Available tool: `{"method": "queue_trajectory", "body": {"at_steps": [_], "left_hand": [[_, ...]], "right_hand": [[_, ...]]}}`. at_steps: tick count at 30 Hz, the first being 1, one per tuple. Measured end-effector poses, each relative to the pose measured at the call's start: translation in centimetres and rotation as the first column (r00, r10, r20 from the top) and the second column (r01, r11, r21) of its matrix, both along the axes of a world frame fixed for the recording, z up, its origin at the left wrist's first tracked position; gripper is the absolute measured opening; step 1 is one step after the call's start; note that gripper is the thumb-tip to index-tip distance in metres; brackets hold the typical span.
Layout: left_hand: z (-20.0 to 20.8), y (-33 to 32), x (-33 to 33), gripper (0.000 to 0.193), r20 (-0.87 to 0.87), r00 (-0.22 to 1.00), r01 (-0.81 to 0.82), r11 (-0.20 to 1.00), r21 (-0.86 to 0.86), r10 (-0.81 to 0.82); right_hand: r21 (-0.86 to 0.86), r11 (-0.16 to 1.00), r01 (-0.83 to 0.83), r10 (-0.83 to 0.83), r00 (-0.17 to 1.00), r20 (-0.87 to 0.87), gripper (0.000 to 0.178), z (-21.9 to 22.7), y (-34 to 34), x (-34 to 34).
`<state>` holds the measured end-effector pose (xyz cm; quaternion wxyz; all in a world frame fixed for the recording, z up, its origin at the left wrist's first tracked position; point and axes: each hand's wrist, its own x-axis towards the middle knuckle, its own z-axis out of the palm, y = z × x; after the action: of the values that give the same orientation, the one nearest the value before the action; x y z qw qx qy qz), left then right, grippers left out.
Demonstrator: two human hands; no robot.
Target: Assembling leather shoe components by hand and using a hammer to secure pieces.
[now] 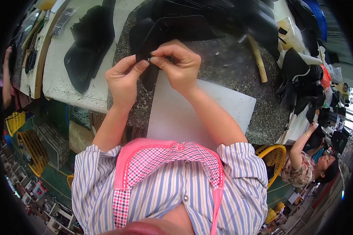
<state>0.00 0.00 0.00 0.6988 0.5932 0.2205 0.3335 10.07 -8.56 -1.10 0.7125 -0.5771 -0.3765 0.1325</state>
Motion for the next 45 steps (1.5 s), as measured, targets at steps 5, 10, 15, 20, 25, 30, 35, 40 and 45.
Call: {"method": "queue_trajectory", "body": {"at_steps": [5, 10, 15, 20, 25, 30, 35, 40, 45], "left_hand": [[-0.2, -0.4, -0.1, 0.016, 0.019, 1.000, 0.000, 1.000, -0.002, 0.000], [0.0, -0.2, 0.0, 0.018, 0.032, 0.999, -0.020, 0.980, 0.196, 0.014], [0.4, 0.3, -0.4, 0.022, 0.044, 0.997, 0.037, 0.852, 0.523, -0.071], [1.4, -0.4, -0.3, 0.025, 0.060, 0.990, 0.063, 0.776, 0.627, -0.129], [1.2, -0.2, -0.2, 0.025, 0.196, 0.972, -0.041, 0.724, 0.689, -0.131], [0.9, -0.1, 0.5, 0.020, 0.396, 0.911, -0.263, 0.570, 0.778, -0.120], [0.5, -0.7, 0.5, 0.021, 0.423, 0.899, -0.272, 0.615, 0.740, -0.112], [0.9, 0.1, 0.2, 0.020, 0.340, 0.877, 0.140, 0.856, 0.497, -0.340], [0.7, 0.2, 0.5, 0.021, 0.266, 0.907, 0.100, 0.780, 0.617, -0.327]], "right_hand": [[-0.009, 1.000, -0.022, 0.022, 1.000, -0.021, 0.014, -0.1, -0.4, -0.2], [-0.071, 0.997, 0.000, 0.007, 0.994, 0.109, 0.036, 0.5, -0.6, 0.7], [-0.116, 0.916, 0.383, -0.132, 0.562, 0.817, 0.049, 6.7, -0.7, 2.7], [-0.491, 0.862, -0.125, 0.347, 0.852, 0.393, 0.019, 6.9, -2.3, 3.2], [-0.324, 0.930, -0.171, 0.265, 0.924, 0.274, 0.019, 7.3, -2.8, 1.8], [-0.195, 0.969, -0.154, 0.206, 0.936, 0.284, 0.019, 6.8, -3.5, 0.7], [-0.129, 0.975, -0.181, 0.209, 0.944, 0.254, 0.019, 6.0, -3.7, 0.7], [-0.186, 0.931, -0.314, 0.363, 0.856, 0.368, 0.021, 6.9, -4.2, 1.8], [-0.242, 0.939, -0.243, 0.329, 0.842, 0.427, 0.021, 6.1, -4.7, 1.7]]}}
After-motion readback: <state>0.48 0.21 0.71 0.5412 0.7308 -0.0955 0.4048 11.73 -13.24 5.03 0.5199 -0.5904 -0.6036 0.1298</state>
